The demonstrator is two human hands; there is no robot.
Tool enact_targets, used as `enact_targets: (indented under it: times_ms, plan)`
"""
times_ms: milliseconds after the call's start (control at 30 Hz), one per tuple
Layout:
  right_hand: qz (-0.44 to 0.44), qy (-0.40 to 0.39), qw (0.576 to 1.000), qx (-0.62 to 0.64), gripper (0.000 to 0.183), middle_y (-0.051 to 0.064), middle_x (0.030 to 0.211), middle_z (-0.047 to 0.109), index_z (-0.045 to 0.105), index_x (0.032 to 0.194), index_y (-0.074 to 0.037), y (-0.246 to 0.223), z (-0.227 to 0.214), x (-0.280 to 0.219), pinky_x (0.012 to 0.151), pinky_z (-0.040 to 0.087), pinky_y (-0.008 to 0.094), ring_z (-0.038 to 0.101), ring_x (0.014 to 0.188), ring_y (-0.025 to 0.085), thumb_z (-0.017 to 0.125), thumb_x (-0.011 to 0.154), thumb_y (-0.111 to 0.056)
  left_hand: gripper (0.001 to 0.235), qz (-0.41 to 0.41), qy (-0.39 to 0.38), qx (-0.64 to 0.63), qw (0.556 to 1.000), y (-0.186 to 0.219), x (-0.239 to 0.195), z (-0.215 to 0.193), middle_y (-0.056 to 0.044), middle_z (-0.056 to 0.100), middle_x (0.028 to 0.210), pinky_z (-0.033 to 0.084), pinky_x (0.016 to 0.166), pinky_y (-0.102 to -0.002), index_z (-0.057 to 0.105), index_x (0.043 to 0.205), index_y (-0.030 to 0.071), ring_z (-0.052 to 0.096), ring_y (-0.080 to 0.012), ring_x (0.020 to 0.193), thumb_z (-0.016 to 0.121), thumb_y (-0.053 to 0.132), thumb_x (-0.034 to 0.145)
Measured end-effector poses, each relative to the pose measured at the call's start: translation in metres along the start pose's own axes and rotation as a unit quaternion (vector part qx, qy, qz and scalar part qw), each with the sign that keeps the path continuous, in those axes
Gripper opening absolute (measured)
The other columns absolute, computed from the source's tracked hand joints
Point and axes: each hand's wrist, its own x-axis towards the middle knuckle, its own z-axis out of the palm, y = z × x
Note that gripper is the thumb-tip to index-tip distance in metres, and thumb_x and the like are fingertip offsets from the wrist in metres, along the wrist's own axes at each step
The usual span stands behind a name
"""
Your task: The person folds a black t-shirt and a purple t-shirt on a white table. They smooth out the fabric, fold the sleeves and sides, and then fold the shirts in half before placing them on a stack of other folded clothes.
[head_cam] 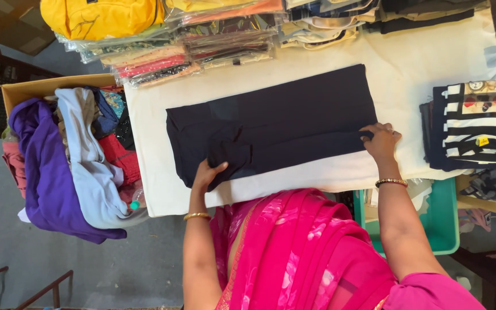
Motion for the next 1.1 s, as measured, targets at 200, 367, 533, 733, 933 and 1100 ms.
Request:
enact_targets:
  times_ms: [200, 367, 533, 733, 933, 1100]
  plan:
    - [-0.013, 0.054, 0.998, 0.035, 0.017, -0.002, 0.097, 0.072, 0.08, 0.095, -0.025, 0.004, -0.013, 0.007, 0.092, 0.046, 0.046, 0.059, 0.107, 0.027, 0.085, 0.08, -0.017, 0.022, 0.157, -0.007, -0.015, 0.987, 0.007, 0.013, -0.001, 0.001, 0.075, 0.087, 0.052, 0.073, -0.028, 0.077, 0.102, 0.0, 0.061, -0.0079, 0.078, 0.076, 0.02, 0.093]
    - [-0.013, 0.11, 0.99, 0.09, 0.019, 0.0, 0.1, 0.074, 0.08, 0.098, -0.022, 0.008, -0.009, 0.016, 0.094, 0.05, 0.042, 0.061, 0.104, 0.028, 0.086, 0.081, -0.015, 0.022, 0.179, 0.053, -0.059, 0.981, 0.041, 0.02, -0.029, -0.001, 0.074, 0.091, 0.051, 0.074, -0.028, 0.076, 0.104, -0.002, 0.06, -0.0075, 0.082, 0.075, 0.019, 0.096]
    - [0.057, 0.105, 0.983, 0.14, 0.03, 0.001, 0.1, 0.075, 0.078, 0.108, -0.02, 0.005, 0.009, 0.03, 0.092, 0.049, 0.044, 0.06, 0.104, 0.029, 0.088, 0.079, -0.02, 0.042, 0.181, 0.062, 0.025, 0.981, 0.018, 0.052, -0.043, -0.009, 0.075, 0.111, 0.052, 0.088, -0.029, 0.067, 0.128, 0.0, 0.068, -0.0156, 0.098, 0.075, 0.019, 0.09]
    - [0.074, 0.162, 0.982, 0.062, 0.036, 0.011, 0.105, 0.074, 0.076, 0.105, -0.015, 0.029, 0.039, 0.038, 0.091, 0.049, 0.047, 0.058, 0.104, 0.035, 0.092, 0.074, -0.023, 0.074, 0.112, 0.028, 0.13, 0.985, -0.029, 0.047, -0.053, -0.016, 0.07, 0.118, 0.05, 0.092, -0.034, 0.053, 0.138, 0.003, 0.066, -0.0244, 0.107, 0.09, 0.016, 0.076]
    - [0.147, 0.078, 0.955, 0.244, 0.032, 0.016, 0.099, 0.074, 0.07, 0.116, -0.007, -0.003, -0.004, 0.04, 0.083, 0.055, 0.046, 0.07, 0.093, 0.036, 0.082, 0.093, -0.027, 0.061, 0.097, 0.112, 0.081, 0.986, -0.024, 0.027, -0.057, -0.013, 0.07, 0.1, 0.053, 0.081, -0.035, 0.058, 0.139, 0.013, 0.066, -0.024, 0.09, 0.084, 0.021, 0.084]
    - [0.167, 0.04, 0.974, 0.148, 0.039, 0.017, 0.103, 0.074, 0.073, 0.116, -0.009, 0.006, 0.005, 0.041, 0.085, 0.055, 0.045, 0.071, 0.097, 0.036, 0.087, 0.082, -0.023, 0.078, 0.057, 0.067, 0.259, 0.962, -0.062, 0.032, -0.075, -0.017, 0.071, 0.1, 0.053, 0.082, -0.041, 0.049, 0.138, 0.016, 0.068, -0.0304, 0.093, 0.09, 0.02, 0.072]
